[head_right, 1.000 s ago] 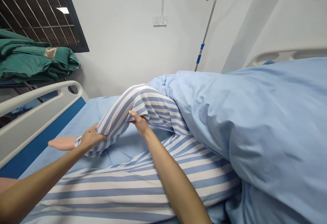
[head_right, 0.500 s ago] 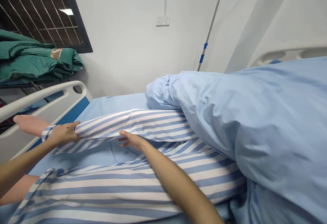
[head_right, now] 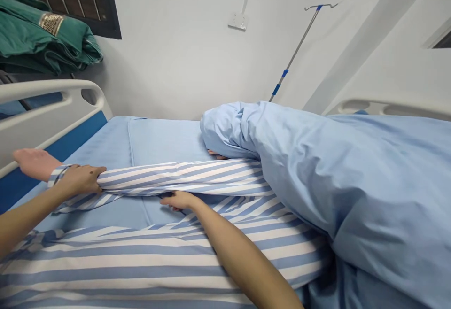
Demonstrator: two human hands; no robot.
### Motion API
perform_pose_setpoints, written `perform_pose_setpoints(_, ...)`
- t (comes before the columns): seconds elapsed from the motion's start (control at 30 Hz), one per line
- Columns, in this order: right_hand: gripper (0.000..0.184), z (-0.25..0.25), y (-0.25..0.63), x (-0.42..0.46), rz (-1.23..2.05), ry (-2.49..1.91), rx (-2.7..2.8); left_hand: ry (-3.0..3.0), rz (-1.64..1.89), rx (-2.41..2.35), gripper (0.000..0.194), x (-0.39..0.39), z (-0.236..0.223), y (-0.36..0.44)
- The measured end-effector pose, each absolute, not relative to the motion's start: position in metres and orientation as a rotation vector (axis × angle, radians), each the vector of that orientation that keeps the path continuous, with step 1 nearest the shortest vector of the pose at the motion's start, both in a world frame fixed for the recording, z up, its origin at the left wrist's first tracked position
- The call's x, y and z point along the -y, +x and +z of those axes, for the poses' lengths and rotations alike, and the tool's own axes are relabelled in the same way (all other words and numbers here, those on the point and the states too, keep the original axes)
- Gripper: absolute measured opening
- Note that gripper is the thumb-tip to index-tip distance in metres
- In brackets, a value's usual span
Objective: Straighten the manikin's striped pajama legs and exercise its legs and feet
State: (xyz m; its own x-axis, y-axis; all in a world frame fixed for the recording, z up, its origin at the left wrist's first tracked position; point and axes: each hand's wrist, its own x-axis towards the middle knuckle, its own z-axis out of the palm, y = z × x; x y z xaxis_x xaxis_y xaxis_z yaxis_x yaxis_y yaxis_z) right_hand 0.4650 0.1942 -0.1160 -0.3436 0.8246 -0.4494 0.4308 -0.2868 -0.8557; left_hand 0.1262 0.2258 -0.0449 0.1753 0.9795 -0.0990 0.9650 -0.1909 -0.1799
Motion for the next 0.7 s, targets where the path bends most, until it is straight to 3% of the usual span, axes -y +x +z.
perform_pose_setpoints(0.13, 0.028, -0.115, 0.468, -0.199, 1.641, -1.598, 1.978, -2.305, 0.260, 1.932, 0.044, -0.223, -0.055, 0.130)
perform_pose_setpoints(0.27, 0.021, -0.109, 0.470, -0.197, 1.717, -1.533, 2.009, -2.318, -0.009, 1.802, 0.064, -0.195, -0.051, 0.146)
perform_pose_setpoints(0.37, 0.023, -0.107, 0.466, -0.192, 1.636, -1.521, 2.076, -2.710, -0.225, 1.783, 0.075, -0.151, -0.043, 0.152)
perform_pose_setpoints(0.53, 0.049, -0.096, 0.455, -0.161, 1.340, -1.551, 2.123, -3.115, 0.183, 2.049, 0.089, -0.070, -0.044, 0.135)
perform_pose_setpoints(0.7, 0.040, -0.052, 0.470, -0.101, 1.073, -1.519, 1.889, -2.676, 0.258, 1.917, 0.076, -0.038, -0.060, 0.130)
